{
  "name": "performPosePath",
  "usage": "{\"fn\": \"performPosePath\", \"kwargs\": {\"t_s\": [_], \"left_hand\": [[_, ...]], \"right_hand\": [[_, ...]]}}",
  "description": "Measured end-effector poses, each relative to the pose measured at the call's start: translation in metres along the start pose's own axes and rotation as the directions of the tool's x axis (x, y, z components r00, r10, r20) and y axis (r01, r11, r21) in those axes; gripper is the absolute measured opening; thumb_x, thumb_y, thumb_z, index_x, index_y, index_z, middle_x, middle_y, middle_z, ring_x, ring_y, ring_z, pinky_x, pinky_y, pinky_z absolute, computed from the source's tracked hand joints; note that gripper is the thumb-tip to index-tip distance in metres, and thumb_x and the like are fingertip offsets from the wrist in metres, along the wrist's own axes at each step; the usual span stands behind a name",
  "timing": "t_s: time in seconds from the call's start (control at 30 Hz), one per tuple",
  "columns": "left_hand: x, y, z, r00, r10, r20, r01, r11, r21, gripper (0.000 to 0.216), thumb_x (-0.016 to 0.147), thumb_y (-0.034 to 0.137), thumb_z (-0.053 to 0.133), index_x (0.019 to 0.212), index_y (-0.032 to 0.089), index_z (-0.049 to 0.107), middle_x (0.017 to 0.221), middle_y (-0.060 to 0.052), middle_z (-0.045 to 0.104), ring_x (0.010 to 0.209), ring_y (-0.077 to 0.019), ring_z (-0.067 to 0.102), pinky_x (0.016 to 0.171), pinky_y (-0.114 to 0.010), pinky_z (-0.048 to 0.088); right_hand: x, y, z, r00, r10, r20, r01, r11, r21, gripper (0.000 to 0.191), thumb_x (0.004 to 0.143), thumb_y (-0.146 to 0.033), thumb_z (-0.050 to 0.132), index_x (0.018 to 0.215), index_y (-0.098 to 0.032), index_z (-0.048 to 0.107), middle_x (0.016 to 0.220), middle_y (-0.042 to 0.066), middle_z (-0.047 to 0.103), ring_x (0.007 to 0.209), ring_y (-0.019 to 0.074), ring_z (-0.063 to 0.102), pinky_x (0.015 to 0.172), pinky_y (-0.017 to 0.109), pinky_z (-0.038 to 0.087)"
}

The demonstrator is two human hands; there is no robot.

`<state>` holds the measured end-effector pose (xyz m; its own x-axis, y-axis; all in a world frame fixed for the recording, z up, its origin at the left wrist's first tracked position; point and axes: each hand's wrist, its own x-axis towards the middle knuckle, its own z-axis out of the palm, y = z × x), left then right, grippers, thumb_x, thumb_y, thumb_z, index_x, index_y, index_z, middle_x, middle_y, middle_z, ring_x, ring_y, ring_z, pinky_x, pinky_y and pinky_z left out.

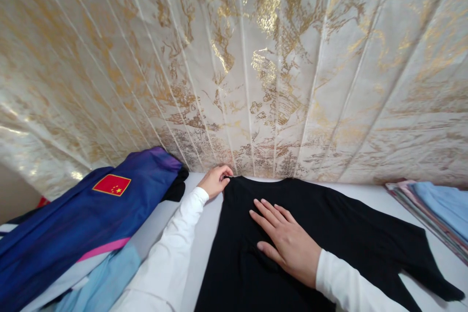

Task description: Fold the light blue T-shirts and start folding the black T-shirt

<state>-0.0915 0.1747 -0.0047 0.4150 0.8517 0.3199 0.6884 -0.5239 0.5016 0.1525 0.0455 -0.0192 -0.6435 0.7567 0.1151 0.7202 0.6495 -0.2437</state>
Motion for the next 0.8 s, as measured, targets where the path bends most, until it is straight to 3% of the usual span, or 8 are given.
{"fn": "performPosePath", "kwargs": {"t_s": [0.17,0.37,0.63,0.8], "left_hand": [[0.006,0.004,0.003,0.998,0.056,-0.034,-0.054,0.996,0.069,0.019,0.082,0.004,0.047,0.083,0.018,0.060,0.088,-0.002,0.058,0.088,-0.0162,0.055,0.084,-0.029,0.042],[0.009,0.003,0.006,0.999,0.037,0.022,-0.040,0.987,0.157,0.007,0.090,0.015,0.055,0.087,0.014,0.061,0.094,-0.003,0.061,0.092,-0.0173,0.058,0.085,-0.038,0.047],[0.006,0.002,0.003,0.984,-0.109,0.139,0.062,0.950,0.307,0.016,0.091,0.028,0.057,0.100,0.014,0.061,0.103,-0.005,0.062,0.089,-0.0170,0.061,0.080,-0.037,0.051],[0.005,0.012,0.012,0.971,-0.232,0.052,0.188,0.883,0.429,0.020,0.092,0.029,0.056,0.105,0.015,0.059,0.107,-0.006,0.060,0.092,-0.0184,0.060,0.080,-0.038,0.051]], "right_hand": [[-0.001,0.002,-0.002,0.999,0.046,0.006,-0.045,0.999,-0.022,0.060,0.090,-0.044,0.045,0.143,-0.019,0.033,0.152,0.012,0.018,0.139,0.0275,0.020,0.110,0.051,0.025],[-0.001,0.004,0.001,0.998,0.069,-0.005,-0.069,0.996,-0.053,0.067,0.089,-0.052,0.044,0.144,-0.014,0.031,0.152,0.013,0.018,0.139,0.0284,0.020,0.110,0.051,0.026],[-0.001,0.011,0.004,0.996,0.079,-0.033,-0.081,0.992,-0.093,0.069,0.090,-0.055,0.040,0.144,-0.013,0.031,0.151,0.013,0.020,0.139,0.0275,0.022,0.110,0.049,0.027],[-0.003,0.012,0.010,0.994,0.075,-0.081,-0.084,0.990,-0.115,0.071,0.089,-0.057,0.040,0.143,-0.012,0.032,0.151,0.014,0.022,0.138,0.0280,0.023,0.110,0.048,0.028]]}}
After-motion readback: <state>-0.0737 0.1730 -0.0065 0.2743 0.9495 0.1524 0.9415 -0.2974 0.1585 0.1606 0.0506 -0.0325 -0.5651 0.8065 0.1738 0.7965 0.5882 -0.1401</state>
